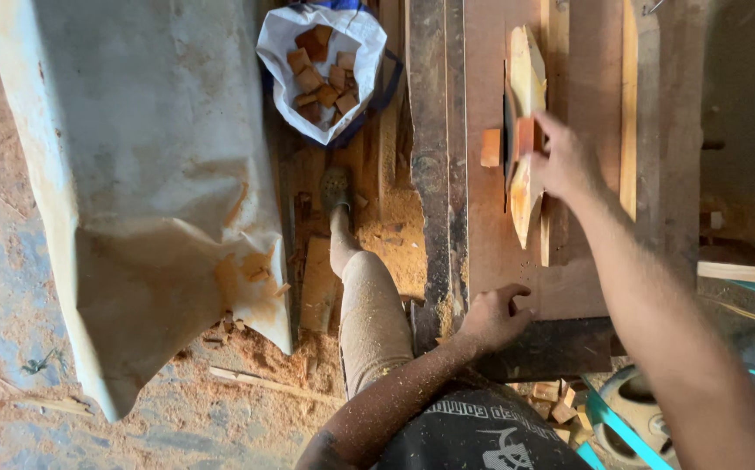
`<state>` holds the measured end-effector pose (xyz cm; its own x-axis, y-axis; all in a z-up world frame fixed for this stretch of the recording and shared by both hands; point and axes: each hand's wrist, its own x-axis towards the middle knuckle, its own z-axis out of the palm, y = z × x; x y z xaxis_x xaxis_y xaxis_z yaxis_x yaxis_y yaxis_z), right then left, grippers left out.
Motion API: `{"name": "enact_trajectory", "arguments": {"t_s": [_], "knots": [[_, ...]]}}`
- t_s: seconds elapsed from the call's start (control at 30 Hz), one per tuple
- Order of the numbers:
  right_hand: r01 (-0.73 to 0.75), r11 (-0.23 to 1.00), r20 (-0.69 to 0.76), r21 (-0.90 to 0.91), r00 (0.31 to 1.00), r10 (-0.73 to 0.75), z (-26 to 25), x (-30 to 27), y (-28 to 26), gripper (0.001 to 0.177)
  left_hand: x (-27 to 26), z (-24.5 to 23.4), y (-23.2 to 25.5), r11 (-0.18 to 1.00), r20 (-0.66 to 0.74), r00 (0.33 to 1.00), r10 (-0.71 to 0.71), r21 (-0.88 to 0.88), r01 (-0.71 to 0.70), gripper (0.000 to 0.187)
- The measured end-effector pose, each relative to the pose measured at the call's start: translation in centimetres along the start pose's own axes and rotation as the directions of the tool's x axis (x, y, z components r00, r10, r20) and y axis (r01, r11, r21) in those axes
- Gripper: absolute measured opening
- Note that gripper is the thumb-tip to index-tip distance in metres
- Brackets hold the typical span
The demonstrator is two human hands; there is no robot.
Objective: The person uses a table saw to cut small rectangular blocks of wood. They feed the wood pieces into the spinning blade one by one, guiding them with their hands, and then place the cut pieces onto a nearby blue plastic stool. The process is repeated continuously throughout the clip.
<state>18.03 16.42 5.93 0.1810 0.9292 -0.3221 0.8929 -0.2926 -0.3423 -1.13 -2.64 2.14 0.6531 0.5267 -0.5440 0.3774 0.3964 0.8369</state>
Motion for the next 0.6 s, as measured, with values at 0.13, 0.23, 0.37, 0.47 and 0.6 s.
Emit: {"name": "enact_trajectory", "arguments": {"t_s": [0.13,0.23,0.37,0.47,0.6], "knots": [[-0.274,0.961,0.193,0.038,0.946,0.262,1.8,-8.9,0.2,0.071,2.1,-0.7,-1.1,0.944,-0.104,0.988,-0.115,-0.321,0.076,0.043],[0.025,0.950,-0.045,0.312,0.999,-0.011,3.8,-16.5,2.2,0.069,4.1,0.0,-2.0,0.831,-0.136,0.982,-0.130,-0.555,0.034,0.039],[0.129,0.823,-0.217,0.553,0.976,-0.007,6.3,-22.0,4.6,0.066,4.8,1.5,-2.2,0.464,-0.201,0.979,-0.017,-0.869,-0.170,0.034],[0.077,0.887,-0.234,0.456,0.971,0.036,5.9,-21.8,5.7,0.038,4.7,0.1,-1.9,0.351,-0.118,0.993,0.005,-0.930,-0.112,0.029],[0.010,0.842,0.032,0.540,0.999,-0.033,1.5,-19.0,5.9,0.068,5.3,-2.7,-1.8,0.569,-0.036,0.999,-0.005,-0.822,-0.027,0.035]]}}
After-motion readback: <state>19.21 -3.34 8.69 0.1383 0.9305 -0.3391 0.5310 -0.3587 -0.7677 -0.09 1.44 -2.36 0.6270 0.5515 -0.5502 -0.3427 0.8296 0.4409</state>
